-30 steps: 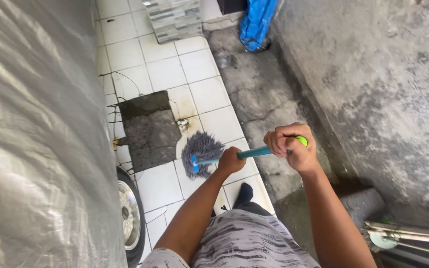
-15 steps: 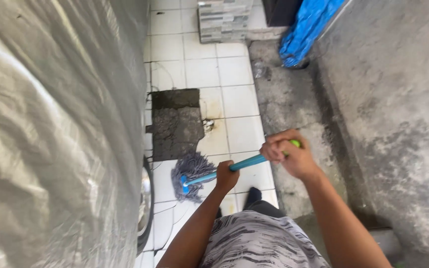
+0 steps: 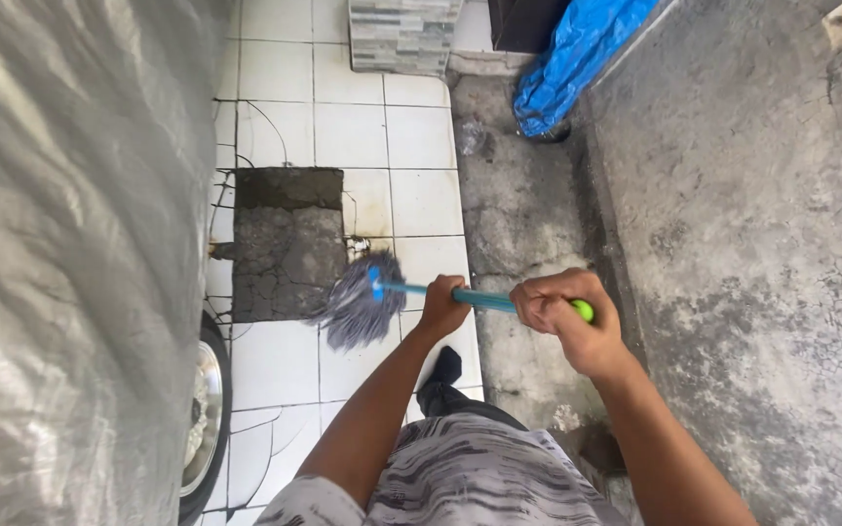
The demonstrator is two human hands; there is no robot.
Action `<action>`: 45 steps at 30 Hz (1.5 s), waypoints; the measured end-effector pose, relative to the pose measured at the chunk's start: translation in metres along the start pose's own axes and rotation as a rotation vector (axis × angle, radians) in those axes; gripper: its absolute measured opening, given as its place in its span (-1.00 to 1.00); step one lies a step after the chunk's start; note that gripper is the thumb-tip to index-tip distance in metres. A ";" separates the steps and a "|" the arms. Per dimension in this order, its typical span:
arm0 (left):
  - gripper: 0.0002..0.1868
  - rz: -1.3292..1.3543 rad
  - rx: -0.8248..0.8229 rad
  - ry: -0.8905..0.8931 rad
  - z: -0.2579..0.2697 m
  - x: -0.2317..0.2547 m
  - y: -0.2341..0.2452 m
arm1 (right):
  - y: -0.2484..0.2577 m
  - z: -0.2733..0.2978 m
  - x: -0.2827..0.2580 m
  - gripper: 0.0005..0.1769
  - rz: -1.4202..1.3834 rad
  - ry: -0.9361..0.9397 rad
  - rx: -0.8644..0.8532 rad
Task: Mopping a tiled outdoor floor area next to a covered vehicle.
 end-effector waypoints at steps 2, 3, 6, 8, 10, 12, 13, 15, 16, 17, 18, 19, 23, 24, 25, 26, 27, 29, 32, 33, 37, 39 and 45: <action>-0.85 0.019 0.005 -0.104 -0.030 -0.016 -0.020 | 0.015 -0.006 0.012 -0.71 0.073 0.024 -0.002; -0.90 0.035 0.018 -0.220 -0.038 -0.019 -0.031 | 0.020 -0.006 0.015 -0.74 0.150 0.059 -0.010; -0.63 -0.090 -0.094 -0.082 -0.072 -0.054 -0.063 | 0.039 -0.008 0.025 -0.83 0.204 0.192 0.021; -0.59 -0.058 -0.200 -0.016 -0.083 -0.059 -0.069 | 0.046 -0.010 0.033 -0.81 0.253 0.190 0.033; -0.54 -0.035 -0.304 0.043 -0.088 -0.061 -0.076 | 0.052 -0.005 0.040 -0.78 0.299 0.195 0.043; -0.57 -0.054 -0.274 -0.120 -0.091 -0.044 -0.069 | 0.056 0.000 0.054 -0.75 0.275 0.124 0.084; -0.57 -0.054 -0.288 -0.126 -0.089 -0.037 -0.071 | 0.058 0.000 0.051 -0.75 0.276 0.124 0.099; -0.53 -0.096 -0.284 -0.119 -0.079 -0.027 -0.062 | 0.052 0.002 0.046 -0.70 0.282 0.141 0.090; -0.53 -0.105 -0.284 -0.124 -0.075 -0.019 -0.062 | 0.052 0.003 0.033 -0.70 0.278 0.150 0.092; -0.54 -0.134 -0.298 -0.029 -0.070 -0.020 -0.062 | 0.050 0.003 0.021 -0.68 0.234 0.137 0.092; -0.55 -0.168 -0.302 0.069 -0.063 -0.023 -0.057 | 0.046 0.003 0.009 -0.65 0.186 0.127 0.083; -0.55 -0.181 -0.292 0.066 -0.055 -0.023 -0.058 | 0.042 0.003 0.000 -0.65 0.177 0.139 0.075; -0.68 -0.299 -0.105 0.038 -0.011 -0.023 -0.027 | 0.012 0.011 -0.022 -0.69 -0.024 0.114 0.057; -0.75 -0.312 -0.109 0.014 0.000 -0.022 -0.020 | 0.003 0.012 -0.020 -0.66 -0.133 0.059 0.058; -0.75 -0.329 -0.089 0.018 0.013 -0.011 -0.005 | -0.010 0.013 -0.022 -0.66 -0.146 0.068 0.036; -0.81 -0.366 -0.070 0.103 0.027 -0.005 0.008 | -0.018 0.014 -0.024 -0.67 -0.212 0.065 0.049; -0.85 -0.401 -0.050 0.187 0.041 0.000 0.021 | -0.027 0.014 -0.025 -0.68 -0.277 0.060 0.062; -0.85 -0.395 -0.007 0.228 0.068 0.016 0.056 | -0.052 0.013 -0.031 -0.69 -0.314 0.098 0.037; -0.82 -0.361 -0.009 0.377 0.117 0.012 0.088 | -0.080 0.019 -0.019 -0.64 -0.355 0.038 0.012; -0.79 -0.343 -0.038 0.480 0.133 0.002 0.095 | -0.089 0.021 -0.007 -0.57 -0.365 -0.046 -0.007; -0.78 -0.338 -0.028 0.478 0.177 -0.006 0.103 | -0.103 0.045 0.009 -0.56 -0.431 -0.161 -0.015; -0.77 -0.328 -0.088 0.506 0.192 -0.008 0.088 | -0.089 0.059 0.018 -0.54 -0.363 -0.193 0.031; -0.83 -0.285 -0.100 0.225 0.143 0.028 -0.005 | -0.020 0.101 -0.038 -0.63 -0.277 -0.075 0.057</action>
Point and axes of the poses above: each hand's wrist, its own z-axis away from the middle knuckle, its own y-axis out of the back of the hand, x = y × z, the point moved 9 cm from there along -z, towards the middle knuckle, and after that the axes turned 2 degrees about z, right-handed, at the moved point
